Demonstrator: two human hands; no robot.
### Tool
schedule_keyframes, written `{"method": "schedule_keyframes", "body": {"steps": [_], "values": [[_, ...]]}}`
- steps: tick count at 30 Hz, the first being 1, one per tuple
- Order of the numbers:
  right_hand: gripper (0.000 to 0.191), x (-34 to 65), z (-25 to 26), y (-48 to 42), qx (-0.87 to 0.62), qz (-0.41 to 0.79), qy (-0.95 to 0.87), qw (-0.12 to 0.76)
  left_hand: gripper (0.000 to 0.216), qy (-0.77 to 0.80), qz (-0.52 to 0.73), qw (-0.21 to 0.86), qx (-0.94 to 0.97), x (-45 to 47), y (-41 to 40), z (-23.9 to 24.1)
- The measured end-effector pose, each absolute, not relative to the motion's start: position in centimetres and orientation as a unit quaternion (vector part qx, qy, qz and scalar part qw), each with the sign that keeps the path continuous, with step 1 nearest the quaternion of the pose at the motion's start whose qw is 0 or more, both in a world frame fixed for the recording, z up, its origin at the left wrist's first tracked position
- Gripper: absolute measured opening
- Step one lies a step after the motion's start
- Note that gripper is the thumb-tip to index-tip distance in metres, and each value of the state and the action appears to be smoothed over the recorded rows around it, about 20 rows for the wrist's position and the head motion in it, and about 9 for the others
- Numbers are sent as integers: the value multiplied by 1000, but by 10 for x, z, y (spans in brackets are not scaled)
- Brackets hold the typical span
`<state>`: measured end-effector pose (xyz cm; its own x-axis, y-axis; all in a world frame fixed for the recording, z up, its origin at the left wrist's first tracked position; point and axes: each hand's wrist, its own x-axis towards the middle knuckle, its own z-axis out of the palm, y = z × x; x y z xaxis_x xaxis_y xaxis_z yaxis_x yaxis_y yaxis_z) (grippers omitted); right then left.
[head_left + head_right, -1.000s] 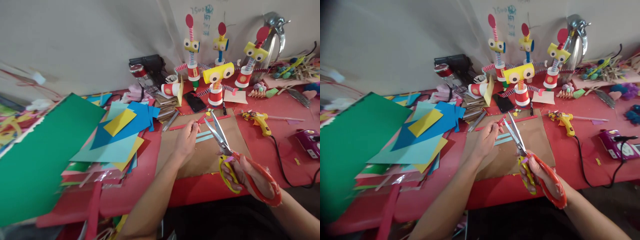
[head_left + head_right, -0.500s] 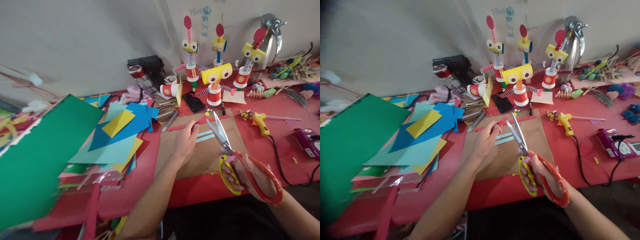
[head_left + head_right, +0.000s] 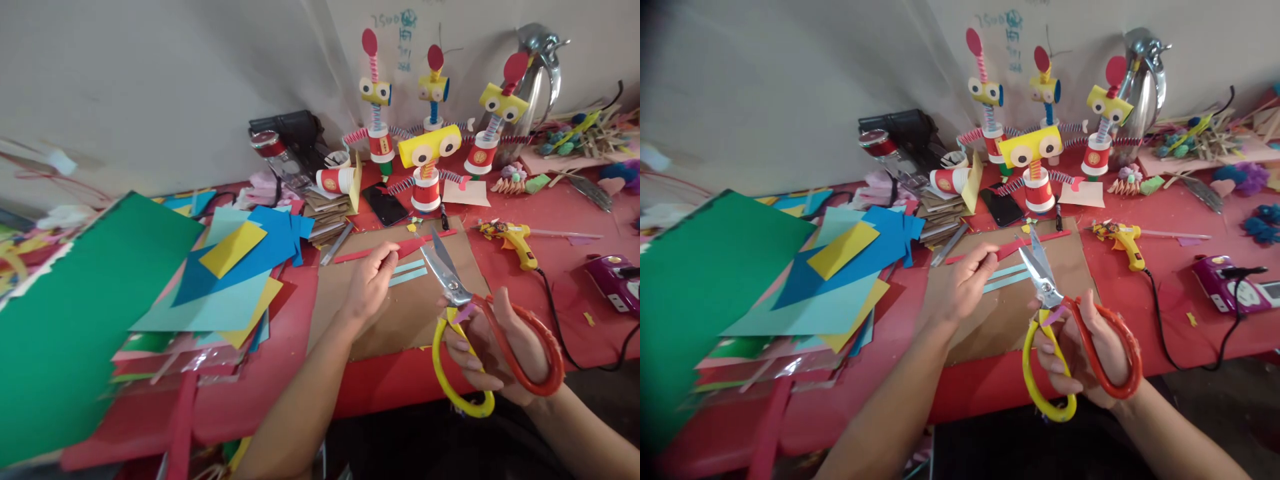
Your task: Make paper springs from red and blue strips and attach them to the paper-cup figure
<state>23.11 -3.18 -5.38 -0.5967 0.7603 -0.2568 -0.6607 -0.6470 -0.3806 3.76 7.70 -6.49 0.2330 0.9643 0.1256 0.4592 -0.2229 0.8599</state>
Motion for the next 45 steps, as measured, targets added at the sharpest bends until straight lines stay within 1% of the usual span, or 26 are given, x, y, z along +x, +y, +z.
{"method": "schedule_keyframes", "body": {"steps": [3, 6, 9, 13, 19, 22, 24, 25, 28, 29, 31, 33, 35, 37, 39, 41, 43, 44, 45], "values": [[63, 234, -60, -33, -209, 879, -137, 406, 22, 508, 361, 394, 676, 37, 78, -66], [67, 233, -67, -37, -244, 867, -145, 409, 21, 508, 358, 408, 669, 37, 78, -67], [74, 232, -70, -41, -290, 852, -183, 395, 21, 505, 347, 405, 679, 37, 78, -65], [78, 240, -68, -45, -404, 773, -271, 407, 20, 526, 299, 365, 708, 34, 79, -60], [64, 262, -62, -54, -522, 670, -336, 407, 23, 544, 213, 265, 768, 37, 88, -78], [57, 269, -61, -59, -575, 615, -358, 404, 25, 538, 216, 218, 785, 35, 92, -83], [51, 274, -60, -59, -621, 526, -432, 389, 27, 550, 260, 188, 771, 28, 95, -80], [48, 277, -60, -58, -642, 457, -492, 370, 27, 562, 286, 173, 756, 23, 96, -77], [38, 283, -59, -50, -649, 204, -680, 274, 24, 614, 338, 129, 702, 4, 101, -67], [37, 284, -59, -46, -634, 144, -722, 237, 24, 631, 348, 114, 683, -3, 103, -64], [36, 283, -60, -38, -582, 62, -795, 161, 23, 659, 369, 90, 649, -16, 108, -62], [35, 280, -61, -30, -521, 20, -849, 89, 22, 676, 382, 79, 626, -24, 111, -62], [35, 277, -62, -23, -475, 2, -879, 42, 20, 678, 382, 83, 622, -26, 113, -64], [36, 274, -63, -17, -465, -1, -884, 36, 19, 670, 373, 99, 634, -23, 113, -66], [37, 272, -64, -13, -489, 17, -869, 74, 20, 666, 354, 115, 647, -19, 111, -66], [37, 269, -64, -11, -526, 72, -835, 146, 22, 673, 311, 135, 657, -17, 107, -62], [36, 262, -62, -9, -551, 161, -791, 214, 20, 652, 237, 208, 690, -15, 100, -57], [35, 256, -61, -8, -557, 207, -769, 237, 19, 618, 199, 275, 709, -13, 96, -53], [36, 250, -58, -6, -560, 248, -750, 251, 15, 558, 161, 366, 727, -10, 91, -50]]}}
